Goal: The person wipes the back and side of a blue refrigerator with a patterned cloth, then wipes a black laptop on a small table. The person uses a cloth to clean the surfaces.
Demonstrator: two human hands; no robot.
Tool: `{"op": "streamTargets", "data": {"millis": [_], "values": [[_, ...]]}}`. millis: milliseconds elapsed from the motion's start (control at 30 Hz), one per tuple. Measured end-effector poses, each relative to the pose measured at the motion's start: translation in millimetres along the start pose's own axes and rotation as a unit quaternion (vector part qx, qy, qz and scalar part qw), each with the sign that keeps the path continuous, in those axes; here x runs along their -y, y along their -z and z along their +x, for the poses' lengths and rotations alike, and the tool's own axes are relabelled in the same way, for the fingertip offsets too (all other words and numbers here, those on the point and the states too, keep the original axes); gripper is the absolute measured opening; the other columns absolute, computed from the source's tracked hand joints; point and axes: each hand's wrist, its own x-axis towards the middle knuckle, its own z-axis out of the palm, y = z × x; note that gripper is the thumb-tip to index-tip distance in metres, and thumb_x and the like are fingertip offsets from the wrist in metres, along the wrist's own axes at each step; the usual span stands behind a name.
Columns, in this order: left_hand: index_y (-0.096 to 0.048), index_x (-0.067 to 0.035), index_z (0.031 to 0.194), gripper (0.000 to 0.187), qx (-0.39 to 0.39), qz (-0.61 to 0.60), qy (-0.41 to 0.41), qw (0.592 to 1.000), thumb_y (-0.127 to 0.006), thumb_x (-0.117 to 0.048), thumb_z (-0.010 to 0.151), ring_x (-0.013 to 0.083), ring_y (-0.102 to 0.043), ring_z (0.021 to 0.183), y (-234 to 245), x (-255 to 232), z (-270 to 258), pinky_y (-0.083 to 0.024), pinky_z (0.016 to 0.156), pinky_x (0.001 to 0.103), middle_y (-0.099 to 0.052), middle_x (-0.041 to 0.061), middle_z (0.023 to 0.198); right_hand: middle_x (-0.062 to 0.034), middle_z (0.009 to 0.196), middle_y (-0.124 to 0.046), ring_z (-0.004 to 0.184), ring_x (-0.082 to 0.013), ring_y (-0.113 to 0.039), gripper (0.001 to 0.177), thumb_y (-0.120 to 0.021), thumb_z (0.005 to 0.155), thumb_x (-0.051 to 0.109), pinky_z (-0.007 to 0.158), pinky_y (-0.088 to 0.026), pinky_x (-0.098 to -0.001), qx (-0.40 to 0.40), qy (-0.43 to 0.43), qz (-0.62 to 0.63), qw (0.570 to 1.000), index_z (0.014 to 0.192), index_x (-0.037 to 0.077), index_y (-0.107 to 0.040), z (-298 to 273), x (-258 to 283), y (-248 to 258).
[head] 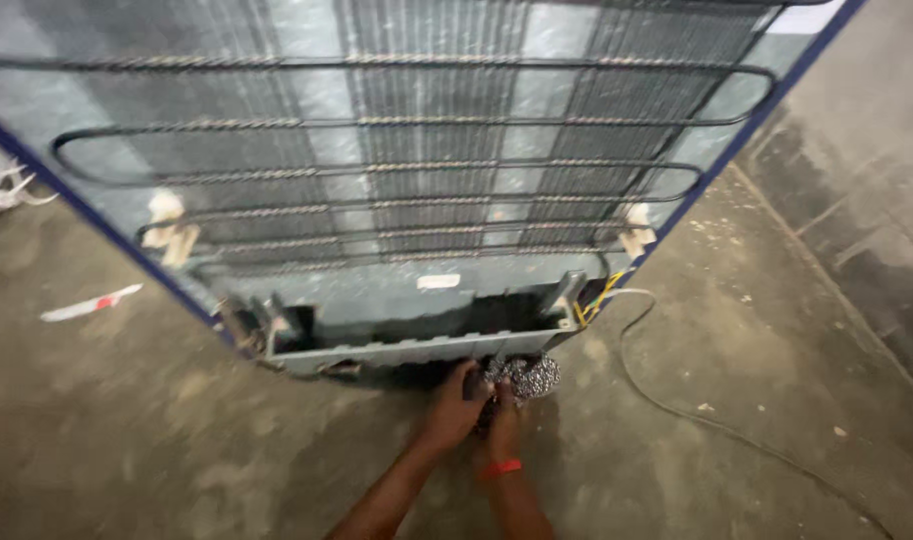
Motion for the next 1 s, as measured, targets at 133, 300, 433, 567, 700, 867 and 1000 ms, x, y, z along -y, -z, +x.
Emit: {"op": "streamTargets", "data": {"millis": [133,300,433,567,700,867,1000], "values": [[-0.040,-0.008,0.153,0.073,0.063,-0.063,-0.033,0.995,-0.063,-0.047,0.096,0.0263,-0.057,0.129,26,4,-22,-0.045,0.108,0.037,-0.059,0.015,0.142,-0.0171,0.122,-0.068,0.100,-0.0285,-0.067,0.057,-0.065,0.093,0.034,0.084,-0.056,-0.0411,-0.108,0.135,-0.106,0.979,0.137,-0.001,-0.055,-72,42,-58],[-0.043,0.001,0.150,0.078,0.066,-0.220,0.000,0.973,-0.058,-0.059,0.101,0.0219,-0.054,0.135,31,16,-19,-0.043,0.113,0.035,-0.057,0.013,0.148,-0.0213,0.155,-0.041,0.139,-0.0316,-0.046,0.069,-0.056,0.103,0.042,0.113,-0.037,-0.0410,-0.090,0.163,-0.217,0.958,0.152,-0.002,-0.034,-94,56,-71],[-0.054,-0.003,0.144,0.076,0.074,-0.236,0.034,0.968,-0.054,-0.063,0.098,0.0217,-0.056,0.122,69,-20,-40,-0.045,0.104,0.035,-0.062,0.013,0.138,-0.0264,0.156,-0.043,0.144,-0.0389,-0.040,0.061,-0.056,0.102,0.036,0.118,-0.031,-0.0441,0.052,0.275,-0.428,0.859,0.148,-0.005,-0.047,-78,28,-58],[-0.059,-0.004,0.136,0.066,0.073,-0.283,0.115,0.949,-0.066,-0.055,0.094,0.0209,-0.059,0.105,111,-28,-74,-0.048,0.090,0.038,-0.067,0.009,0.120,-0.0263,0.140,-0.056,0.133,-0.0416,-0.049,0.048,-0.068,0.094,0.026,0.111,-0.037,-0.0478,0.142,0.402,-0.505,0.750,0.131,-0.004,-0.062,-100,8,-47],[-0.073,-0.002,0.117,0.050,-0.064,-0.207,-0.077,0.973,-0.071,-0.044,0.091,0.0188,-0.070,0.095,129,-39,-90,-0.054,0.084,0.037,-0.077,0.011,0.109,-0.0186,0.125,-0.067,0.123,-0.0368,-0.061,0.039,-0.078,0.087,0.021,0.109,-0.046,-0.0475,0.160,0.435,-0.465,0.754,0.118,0.000,-0.068,-144,22,-63],[-0.076,-0.002,0.100,0.040,-0.083,0.009,-0.031,0.996,-0.065,-0.041,0.096,0.0209,-0.072,0.072,183,-114,-96,-0.055,0.071,0.038,-0.076,0.016,0.082,-0.0324,0.142,-0.050,0.129,-0.0442,-0.054,0.043,-0.080,0.084,0.015,0.110,-0.041,-0.0503,0.166,0.529,-0.390,0.735,0.119,-0.003,-0.062,-172,65,-106],[-0.072,-0.002,0.105,0.032,-0.167,-0.098,-0.124,0.973,-0.067,-0.032,0.093,0.0208,-0.071,0.078,211,-147,-53,-0.056,0.073,0.038,-0.079,0.013,0.088,-0.0311,0.142,-0.050,0.127,-0.0433,-0.053,0.041,-0.078,0.089,0.013,0.109,-0.042,-0.0490,0.192,0.521,-0.350,0.755,0.121,-0.004,-0.060,-157,93,-179]]}}
